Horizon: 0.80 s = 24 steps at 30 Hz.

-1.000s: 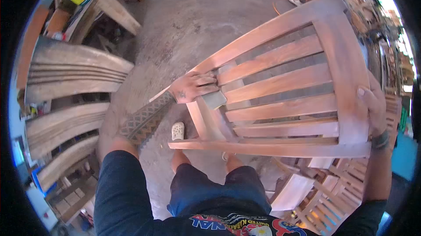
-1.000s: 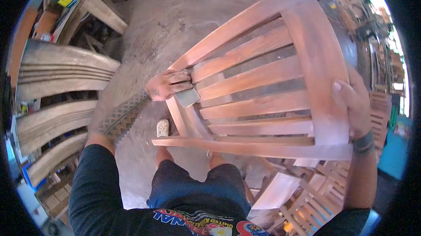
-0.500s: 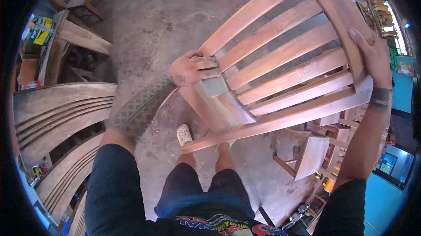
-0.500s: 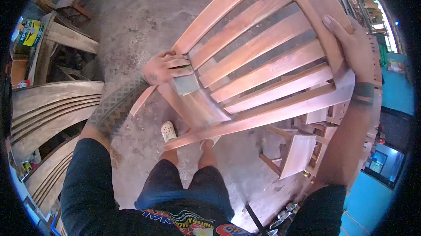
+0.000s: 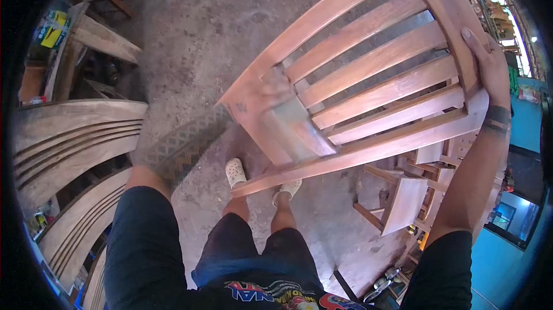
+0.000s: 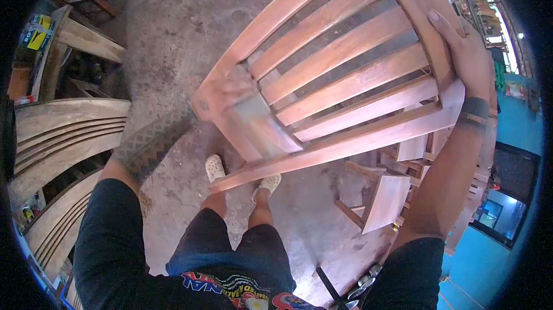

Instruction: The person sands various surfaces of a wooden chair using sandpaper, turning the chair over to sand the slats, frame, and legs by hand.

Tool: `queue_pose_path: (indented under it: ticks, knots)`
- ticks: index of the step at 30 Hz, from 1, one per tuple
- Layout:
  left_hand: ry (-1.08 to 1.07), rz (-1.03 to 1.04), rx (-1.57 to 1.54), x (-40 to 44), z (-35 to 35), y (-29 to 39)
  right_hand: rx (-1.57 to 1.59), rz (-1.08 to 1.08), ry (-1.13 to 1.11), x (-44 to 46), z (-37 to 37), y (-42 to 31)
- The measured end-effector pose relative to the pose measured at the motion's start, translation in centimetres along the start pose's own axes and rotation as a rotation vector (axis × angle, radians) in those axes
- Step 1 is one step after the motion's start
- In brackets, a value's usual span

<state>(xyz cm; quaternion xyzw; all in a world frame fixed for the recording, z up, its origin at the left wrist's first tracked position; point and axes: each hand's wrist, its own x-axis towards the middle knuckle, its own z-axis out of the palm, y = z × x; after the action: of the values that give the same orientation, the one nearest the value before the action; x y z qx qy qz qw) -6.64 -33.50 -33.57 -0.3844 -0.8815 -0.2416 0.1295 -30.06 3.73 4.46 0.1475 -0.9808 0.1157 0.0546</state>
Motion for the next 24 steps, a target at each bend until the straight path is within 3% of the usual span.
queue_pose_path:
  ticks: [1, 4, 7, 10, 13, 16, 18, 20, 22, 24]
  knots:
    - [0.003, -0.007, -0.008, 0.3, -0.3, 1.1, 0.013, -0.010, -0.003, 0.1, 0.0, -0.1]
    - [0.004, -0.180, 0.006, -2.5, 4.2, -4.4, 0.025, -0.011, -0.013, -0.3, 0.0, -0.4]
    - [0.227, -0.059, -0.016, -2.2, 4.7, -3.6, 0.027, -0.005, -0.014, -0.6, -0.1, -0.9]
    - [-0.005, -0.038, 0.186, -0.4, 0.1, 0.6, 0.034, -0.031, 0.003, -0.3, 0.0, -0.4]
    - [0.057, -0.155, 0.159, -1.7, -1.7, -2.3, -0.026, -0.036, 0.042, -0.2, 0.1, 0.0]
    - [0.072, -0.284, 0.323, -2.4, 3.2, 0.4, 0.012, -0.024, 0.032, -0.3, 0.0, 0.0]
    - [0.260, -0.492, -0.700, -3.2, 5.8, 0.3, 0.046, -0.041, 0.030, -0.5, 0.1, -0.3]
    - [0.279, -0.545, -0.646, -3.7, 5.3, 0.7, 0.069, -0.006, 0.009, -0.7, 0.1, -0.6]
    - [0.104, -0.377, 0.498, -2.1, -0.1, 0.0, 0.070, -0.010, 0.008, -0.7, 0.2, -0.2]
    - [0.030, -0.440, 0.254, -0.6, -0.5, 3.0, 0.058, -0.045, 0.035, -0.4, 0.3, 0.3]
